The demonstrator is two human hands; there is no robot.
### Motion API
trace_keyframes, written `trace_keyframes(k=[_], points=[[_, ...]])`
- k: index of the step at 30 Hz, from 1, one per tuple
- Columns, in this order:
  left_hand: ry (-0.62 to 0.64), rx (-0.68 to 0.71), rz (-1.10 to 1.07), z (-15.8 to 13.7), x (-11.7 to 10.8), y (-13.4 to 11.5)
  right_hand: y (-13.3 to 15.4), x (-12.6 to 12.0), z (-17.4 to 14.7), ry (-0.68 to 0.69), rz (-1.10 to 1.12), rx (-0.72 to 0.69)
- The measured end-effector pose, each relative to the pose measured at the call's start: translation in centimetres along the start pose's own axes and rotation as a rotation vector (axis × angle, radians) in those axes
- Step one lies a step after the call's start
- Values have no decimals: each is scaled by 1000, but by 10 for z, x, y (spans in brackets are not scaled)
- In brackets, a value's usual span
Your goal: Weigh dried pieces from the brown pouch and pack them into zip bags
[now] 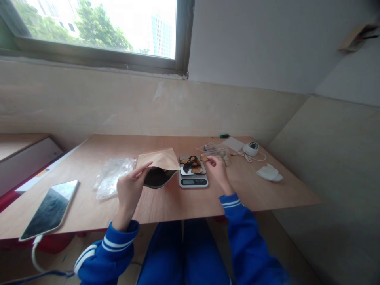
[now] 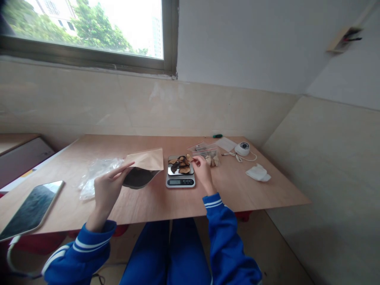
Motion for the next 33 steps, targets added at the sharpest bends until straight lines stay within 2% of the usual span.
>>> trace_keyframes(k=[4,7,11,16,21,25,29,33], points=[[3,6,3,0,0,2,-35,14,9,145,-408,-69],[5,18,-7,0,0,3,-45,29,8,255,-540,-150],[10,24,2,-1,-1,3,-52,39,4,273,-507,-176],[7,38,-2,-1,1,3,-55,38,0,254,-375,-175],[-1,49,12,-1,2,4,-39,25,0,154,-225,-193],[-6,61,30,-2,2,3,-24,22,0,170,-150,-205],[7,61,32,-3,4,2,-16,24,2,178,-140,-197],[9,49,33,-4,5,3,-15,32,5,250,-219,-199]])
Point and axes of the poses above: each hand's wrist, its own z-axis towards the middle knuckle, its own x-axis out of the palm, y = z × x, the point moved 5 cm from there along z, towards the middle knuckle, and after that the axes turned 11 degrees about -x, right-handed, at the moved point
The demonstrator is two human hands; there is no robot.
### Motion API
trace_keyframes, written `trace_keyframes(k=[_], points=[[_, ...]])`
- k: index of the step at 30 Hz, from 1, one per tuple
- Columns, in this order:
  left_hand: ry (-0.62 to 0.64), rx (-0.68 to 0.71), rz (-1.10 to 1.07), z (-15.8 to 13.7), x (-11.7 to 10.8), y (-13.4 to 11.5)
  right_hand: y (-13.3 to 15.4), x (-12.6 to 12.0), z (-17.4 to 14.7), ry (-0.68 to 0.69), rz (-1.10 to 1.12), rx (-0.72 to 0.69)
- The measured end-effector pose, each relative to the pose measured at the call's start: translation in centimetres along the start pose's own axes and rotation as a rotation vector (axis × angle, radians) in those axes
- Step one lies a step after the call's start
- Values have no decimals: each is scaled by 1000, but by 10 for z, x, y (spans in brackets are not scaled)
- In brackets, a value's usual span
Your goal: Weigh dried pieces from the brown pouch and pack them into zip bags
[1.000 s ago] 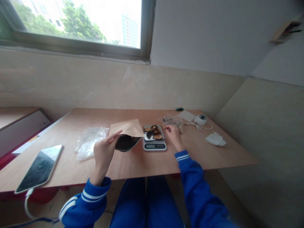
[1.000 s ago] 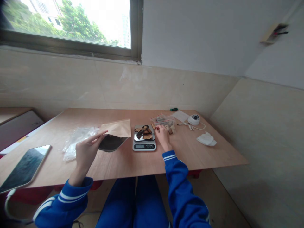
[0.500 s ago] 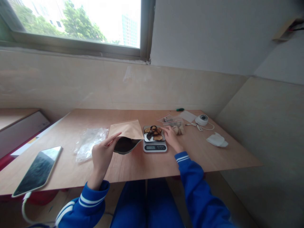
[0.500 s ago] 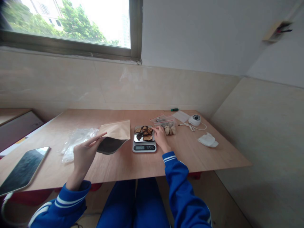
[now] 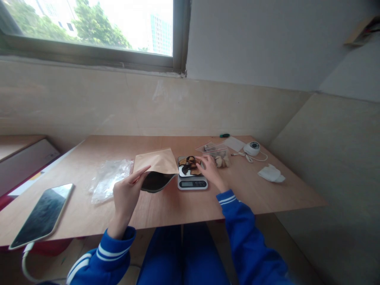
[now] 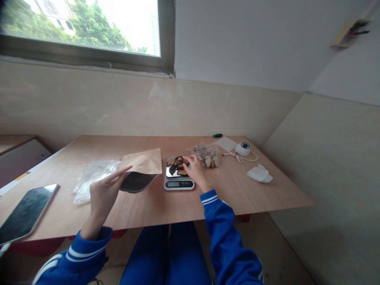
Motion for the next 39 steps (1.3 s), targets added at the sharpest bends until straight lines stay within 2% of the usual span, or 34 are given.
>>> trace_keyframes(k=[4,9,15,19,24,28,32,36,39], points=[[10,-7,-6,0,1,0,6,4,6,79,-37,8],[16,-6,-16,-1,2,0,28,7,11,138,-25,-15],[23,-10,-9,-1,3,0,48,23,11,231,-153,-45],[15,-12,-2,-2,2,-1,50,34,8,259,-213,-48],[15,-4,-5,-2,2,-1,51,37,7,240,-226,-63],[7,1,0,-1,1,-1,58,27,7,151,-133,-84],[28,9,-14,0,2,1,55,-5,-1,-93,37,-43],[52,12,-10,0,3,7,26,-40,-27,-295,63,58],[94,11,22,2,7,18,-10,-56,-56,-359,34,195]])
Point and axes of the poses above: each hand's wrist, its own z-axis towards the middle knuckle, its own x-axis out of the palm, y = z × x, the point moved 5 cm from there along z, towards the middle knuckle, and after that the axes turned 11 degrees about -x, right-handed, at the moved point
